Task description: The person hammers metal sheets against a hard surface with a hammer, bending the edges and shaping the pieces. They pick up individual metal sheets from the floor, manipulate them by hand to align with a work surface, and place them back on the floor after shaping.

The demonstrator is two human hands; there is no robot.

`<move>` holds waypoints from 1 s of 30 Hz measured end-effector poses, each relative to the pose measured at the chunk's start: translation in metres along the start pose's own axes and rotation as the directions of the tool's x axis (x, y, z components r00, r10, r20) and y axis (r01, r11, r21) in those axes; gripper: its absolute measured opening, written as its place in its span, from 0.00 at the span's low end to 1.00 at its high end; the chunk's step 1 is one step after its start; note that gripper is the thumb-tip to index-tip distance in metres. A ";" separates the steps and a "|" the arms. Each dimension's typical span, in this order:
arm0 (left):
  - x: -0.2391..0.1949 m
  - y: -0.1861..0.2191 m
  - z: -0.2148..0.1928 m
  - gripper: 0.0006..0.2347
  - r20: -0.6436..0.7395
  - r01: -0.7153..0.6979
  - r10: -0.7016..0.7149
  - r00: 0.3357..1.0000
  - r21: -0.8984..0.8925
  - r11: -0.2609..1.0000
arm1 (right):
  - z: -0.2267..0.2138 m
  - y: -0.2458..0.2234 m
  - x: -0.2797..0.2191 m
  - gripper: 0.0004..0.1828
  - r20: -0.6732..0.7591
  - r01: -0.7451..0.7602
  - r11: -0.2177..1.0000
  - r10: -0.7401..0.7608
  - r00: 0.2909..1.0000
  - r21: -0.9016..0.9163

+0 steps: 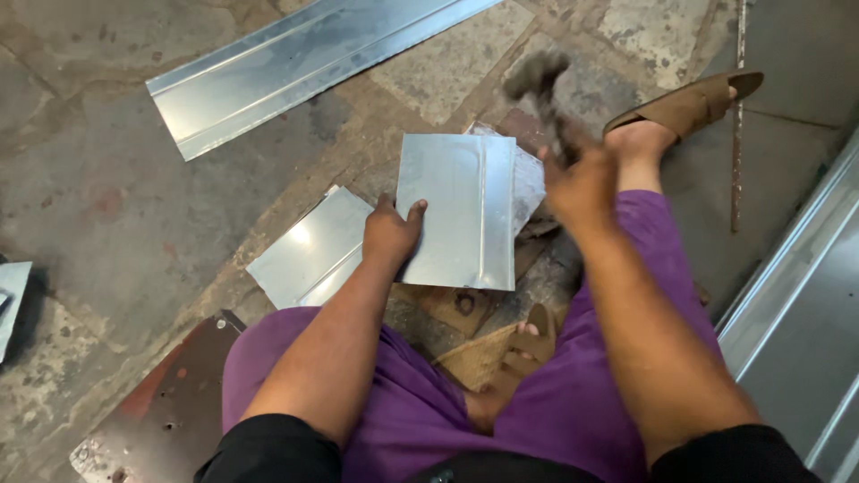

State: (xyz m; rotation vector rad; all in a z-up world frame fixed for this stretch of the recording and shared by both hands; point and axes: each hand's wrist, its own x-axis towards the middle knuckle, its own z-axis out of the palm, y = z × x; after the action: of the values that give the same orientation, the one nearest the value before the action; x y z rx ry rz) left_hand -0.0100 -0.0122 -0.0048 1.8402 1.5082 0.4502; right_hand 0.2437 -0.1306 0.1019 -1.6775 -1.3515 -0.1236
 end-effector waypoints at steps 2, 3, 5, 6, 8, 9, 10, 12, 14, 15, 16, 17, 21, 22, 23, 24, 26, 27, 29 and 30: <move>0.003 -0.001 0.002 0.28 0.005 0.003 -0.003 1.000 -0.008 1.000 | -0.023 -0.013 0.012 0.23 0.016 -0.131 0.991 0.131 0.991 0.015; 0.005 -0.001 0.002 0.28 -0.004 -0.006 0.006 1.000 -0.001 1.000 | -0.036 -0.019 0.014 0.23 -0.047 -0.106 0.994 0.107 0.993 0.021; 0.004 -0.001 0.004 0.29 -0.011 -0.015 0.015 1.000 0.006 1.000 | -0.048 -0.030 0.014 0.22 -0.155 0.002 0.998 0.008 0.988 0.067; 0.005 -0.001 0.004 0.29 -0.017 -0.021 0.021 1.000 0.009 1.000 | -0.050 -0.033 0.013 0.21 -0.209 0.092 0.989 -0.067 0.976 0.113; 0.004 -0.001 0.003 0.28 -0.018 -0.023 0.023 1.000 0.018 1.000 | -0.040 -0.035 0.002 0.21 -0.313 0.183 0.978 -0.145 0.939 0.096; 0.003 0.000 0.002 0.28 -0.014 -0.018 0.019 1.000 0.024 1.000 | -0.028 -0.035 -0.006 0.22 -0.362 0.176 0.984 -0.151 0.920 0.037; 0.003 0.001 0.001 0.28 -0.011 -0.016 0.016 1.000 0.030 0.999 | -0.016 -0.034 -0.016 0.14 -0.308 0.196 0.978 -0.208 0.928 -0.072; 0.002 0.002 0.000 0.28 0.002 0.001 -0.001 1.000 0.039 0.999 | 0.004 -0.030 -0.033 0.11 -0.077 0.125 0.975 -0.141 0.987 -0.183; 0.003 0.003 0.001 0.28 -0.007 -0.002 0.002 1.000 0.031 1.000 | 0.014 -0.024 -0.038 0.17 0.138 0.000 0.979 0.028 0.990 -0.202; 0.004 0.004 0.002 0.27 -0.022 -0.013 0.014 1.000 0.018 1.000 | 0.012 -0.023 -0.035 0.19 0.173 -0.043 0.977 0.080 0.982 -0.210; 0.006 0.004 0.003 0.27 -0.040 -0.021 0.021 0.999 0.003 1.000 | 0.011 -0.024 -0.030 0.21 0.212 -0.082 0.972 0.130 0.969 -0.218; 0.008 0.003 0.004 0.27 -0.043 -0.034 0.034 0.999 -0.004 0.999 | 0.006 -0.026 -0.021 0.22 0.157 -0.030 0.983 0.059 0.986 -0.182; 0.008 0.000 0.006 0.27 -0.046 -0.043 0.042 0.998 -0.006 0.999 | -0.036 -0.050 0.013 0.24 0.016 -0.006 0.999 0.005 1.000 0.042; 0.006 -0.002 0.006 0.27 -0.050 -0.037 0.036 0.998 -0.003 0.999 | -0.049 -0.056 0.017 0.24 -0.014 0.008 1.000 -0.008 1.000 0.025; 0.005 -0.003 0.006 0.28 -0.045 -0.030 0.030 0.999 -0.006 1.000 | -0.056 -0.059 0.021 0.22 -0.086 0.107 0.989 -0.099 0.991 0.099; 0.005 -0.002 0.006 0.28 -0.039 -0.026 0.025 0.999 -0.008 1.000 | -0.056 -0.063 0.021 0.21 -0.154 0.151 0.976 -0.127 0.980 0.159; 0.005 0.000 0.004 0.28 -0.026 -0.008 0.008 1.000 -0.004 1.000 | -0.049 -0.063 0.014 0.21 -0.281 0.197 0.947 -0.122 0.952 0.255; 0.005 0.001 0.003 0.28 -0.019 0.006 -0.006 1.000 0.003 1.000 | -0.044 -0.059 0.006 0.21 -0.337 0.193 0.934 -0.085 0.938 0.301; 0.004 0.002 0.002 0.28 -0.021 0.011 -0.011 1.000 0.008 1.000 | -0.017 -0.052 -0.021 0.21 -0.391 0.204 0.979 -0.183 0.902 0.013; 0.004 0.003 0.002 0.28 -0.030 -0.001 0.001 1.000 0.005 1.000 | -0.006 -0.046 -0.031 0.15 -0.299 0.189 0.966 -0.236 0.925 -0.177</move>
State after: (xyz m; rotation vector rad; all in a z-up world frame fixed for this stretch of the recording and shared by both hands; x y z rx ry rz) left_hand -0.0058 -0.0090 -0.0050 1.8462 1.5295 0.4767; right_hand 0.1978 -0.1590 0.1136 -1.5427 -1.2961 -0.6085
